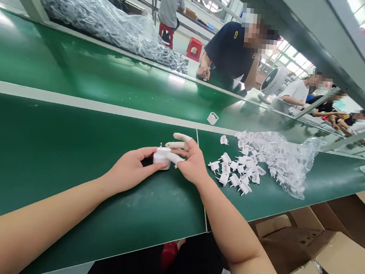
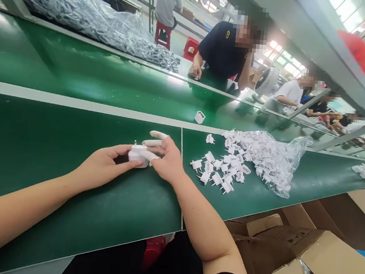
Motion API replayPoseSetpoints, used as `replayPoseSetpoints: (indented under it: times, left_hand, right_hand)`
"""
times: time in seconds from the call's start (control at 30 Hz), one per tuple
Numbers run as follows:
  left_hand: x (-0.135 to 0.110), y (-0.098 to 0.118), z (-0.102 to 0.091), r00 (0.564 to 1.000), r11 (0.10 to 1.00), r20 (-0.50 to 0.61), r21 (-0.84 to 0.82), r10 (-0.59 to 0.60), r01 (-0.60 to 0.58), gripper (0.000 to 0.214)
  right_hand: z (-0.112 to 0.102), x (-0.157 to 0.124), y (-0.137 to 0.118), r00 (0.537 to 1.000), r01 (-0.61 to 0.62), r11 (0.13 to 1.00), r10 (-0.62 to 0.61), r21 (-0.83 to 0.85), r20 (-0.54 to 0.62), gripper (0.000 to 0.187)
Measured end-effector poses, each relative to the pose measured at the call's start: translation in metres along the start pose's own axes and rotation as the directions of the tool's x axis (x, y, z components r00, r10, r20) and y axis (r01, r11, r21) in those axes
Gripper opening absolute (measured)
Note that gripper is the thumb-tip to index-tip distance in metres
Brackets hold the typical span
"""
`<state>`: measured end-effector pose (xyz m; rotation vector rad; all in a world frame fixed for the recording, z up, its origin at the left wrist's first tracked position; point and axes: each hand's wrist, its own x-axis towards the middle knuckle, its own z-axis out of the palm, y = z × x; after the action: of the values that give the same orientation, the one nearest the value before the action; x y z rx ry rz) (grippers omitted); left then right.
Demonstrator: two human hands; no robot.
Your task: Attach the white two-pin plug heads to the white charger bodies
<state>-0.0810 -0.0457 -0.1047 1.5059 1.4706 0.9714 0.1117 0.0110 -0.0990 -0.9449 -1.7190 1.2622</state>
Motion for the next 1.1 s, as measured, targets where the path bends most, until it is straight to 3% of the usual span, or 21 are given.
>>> replayPoseSetpoints:
  times: [0.13,0.27,0.33,0.43,0.6,0.8,0.93,1.0,1.03,1.1]
  left_hand:
    - [0.002,0.004,-0.004,0.997,0.982,0.012,-0.172,-0.082,0.083,0.075]
    - [0.005,0.008,-0.006,0.991,0.901,0.081,-0.415,-0.104,0.128,0.070]
    - [0.003,0.013,-0.005,0.984,0.835,0.155,-0.527,-0.090,0.159,0.061]
    - [0.002,0.016,-0.001,0.981,0.820,0.176,-0.546,-0.085,0.169,0.061]
    - [-0.002,0.009,0.004,0.985,0.777,0.156,-0.611,-0.069,0.151,0.076]
    - [-0.009,0.016,0.005,0.994,0.758,0.093,-0.643,-0.061,0.107,0.078]
    - [-0.010,0.023,0.003,0.992,0.817,0.039,-0.564,-0.120,0.121,0.071]
    - [-0.009,0.028,-0.002,0.989,0.861,-0.043,-0.498,-0.142,0.102,0.071]
    - [-0.006,0.029,-0.006,0.987,0.881,-0.077,-0.463,-0.145,0.093,0.071]
    - [0.006,0.031,-0.020,0.980,0.916,-0.130,-0.390,-0.151,0.089,0.074]
  right_hand:
    - [-0.007,0.000,-0.002,0.994,0.106,0.993,-0.107,-0.051,-0.014,0.059]
    - [-0.011,-0.004,-0.011,0.949,0.287,0.932,-0.246,-0.221,0.195,0.066]
    - [-0.012,-0.009,-0.016,0.914,0.381,0.876,-0.308,-0.295,0.266,0.056]
    - [-0.014,-0.014,-0.017,0.897,0.435,0.820,-0.361,-0.371,0.254,0.050]
    - [-0.014,-0.020,-0.007,0.904,0.417,0.760,-0.402,-0.499,0.143,0.060]
    - [-0.011,-0.021,-0.005,0.889,0.449,0.758,-0.433,-0.473,0.150,0.066]
    - [-0.012,-0.013,-0.002,0.888,0.460,0.756,-0.410,-0.467,0.210,0.066]
    - [-0.018,-0.006,-0.001,0.942,0.326,0.773,-0.315,-0.544,0.116,0.078]
    - [-0.024,-0.001,0.000,0.965,0.218,0.752,-0.263,-0.622,0.021,0.076]
    - [-0.038,0.011,0.004,0.970,-0.113,0.619,-0.100,-0.777,-0.221,0.067]
